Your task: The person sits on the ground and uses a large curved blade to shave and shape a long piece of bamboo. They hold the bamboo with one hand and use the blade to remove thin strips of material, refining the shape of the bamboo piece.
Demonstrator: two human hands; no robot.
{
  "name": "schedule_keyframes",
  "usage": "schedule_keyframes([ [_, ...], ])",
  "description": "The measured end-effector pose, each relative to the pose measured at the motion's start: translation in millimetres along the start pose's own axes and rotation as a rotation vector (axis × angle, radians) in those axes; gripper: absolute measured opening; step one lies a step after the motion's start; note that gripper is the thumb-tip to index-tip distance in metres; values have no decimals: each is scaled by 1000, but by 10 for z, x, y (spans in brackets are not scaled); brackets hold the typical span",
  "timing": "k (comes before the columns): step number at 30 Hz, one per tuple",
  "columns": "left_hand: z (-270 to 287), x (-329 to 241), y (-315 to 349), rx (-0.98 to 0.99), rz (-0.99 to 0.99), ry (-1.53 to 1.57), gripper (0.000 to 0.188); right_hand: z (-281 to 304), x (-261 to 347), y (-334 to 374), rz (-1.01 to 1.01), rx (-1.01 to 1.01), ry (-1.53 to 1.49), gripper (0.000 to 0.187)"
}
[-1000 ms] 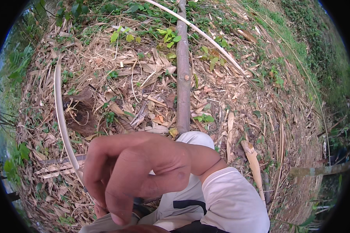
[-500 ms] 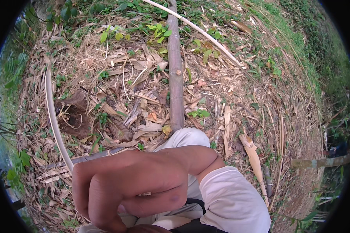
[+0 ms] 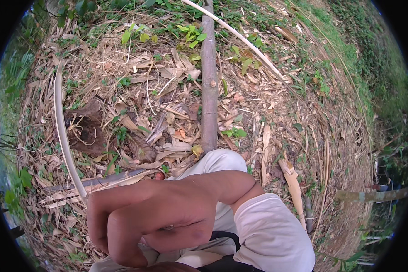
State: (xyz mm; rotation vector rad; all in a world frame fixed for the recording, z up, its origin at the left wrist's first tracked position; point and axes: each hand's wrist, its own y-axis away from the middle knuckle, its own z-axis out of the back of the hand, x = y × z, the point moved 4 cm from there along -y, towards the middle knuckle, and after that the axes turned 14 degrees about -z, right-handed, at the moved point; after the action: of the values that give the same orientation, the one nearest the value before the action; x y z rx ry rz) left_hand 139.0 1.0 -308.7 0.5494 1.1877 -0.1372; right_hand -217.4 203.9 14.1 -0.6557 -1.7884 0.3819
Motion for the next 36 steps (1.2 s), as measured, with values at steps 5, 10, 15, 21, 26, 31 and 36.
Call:
schedule_keyframes([
  [5, 6, -187, 94, 25, 24, -16, 54, 254, -753, 74, -528, -45, 190, 15],
  [10, -124, -682, 138, 275, 98, -64, 49, 458, -2197, 1104, -916, 30, 1327, 57],
  [15, -79, -624, 167, 310, 159, 19, 42, 173, -2680, 1199, -949, 233, 1466, 73],
  [21, -238, -676, 225, 308, 88, 78, 43, 249, -2996, 1441, -1090, 240, 1288, 58],
  [26, -194, -494, 264, 267, 69, 273, 43, 186, -2912, 1347, -1176, 163, 1081, 58],
  [31, -104, -749, 250, 161, 40, 184, 39, 167, -2882, 1399, -1100, 116, 1113, 54],
  [36, 172, -770, 175, 52, -300, -287, 33, 41, -2841, 1319, -960, 30, 1076, 39],
])
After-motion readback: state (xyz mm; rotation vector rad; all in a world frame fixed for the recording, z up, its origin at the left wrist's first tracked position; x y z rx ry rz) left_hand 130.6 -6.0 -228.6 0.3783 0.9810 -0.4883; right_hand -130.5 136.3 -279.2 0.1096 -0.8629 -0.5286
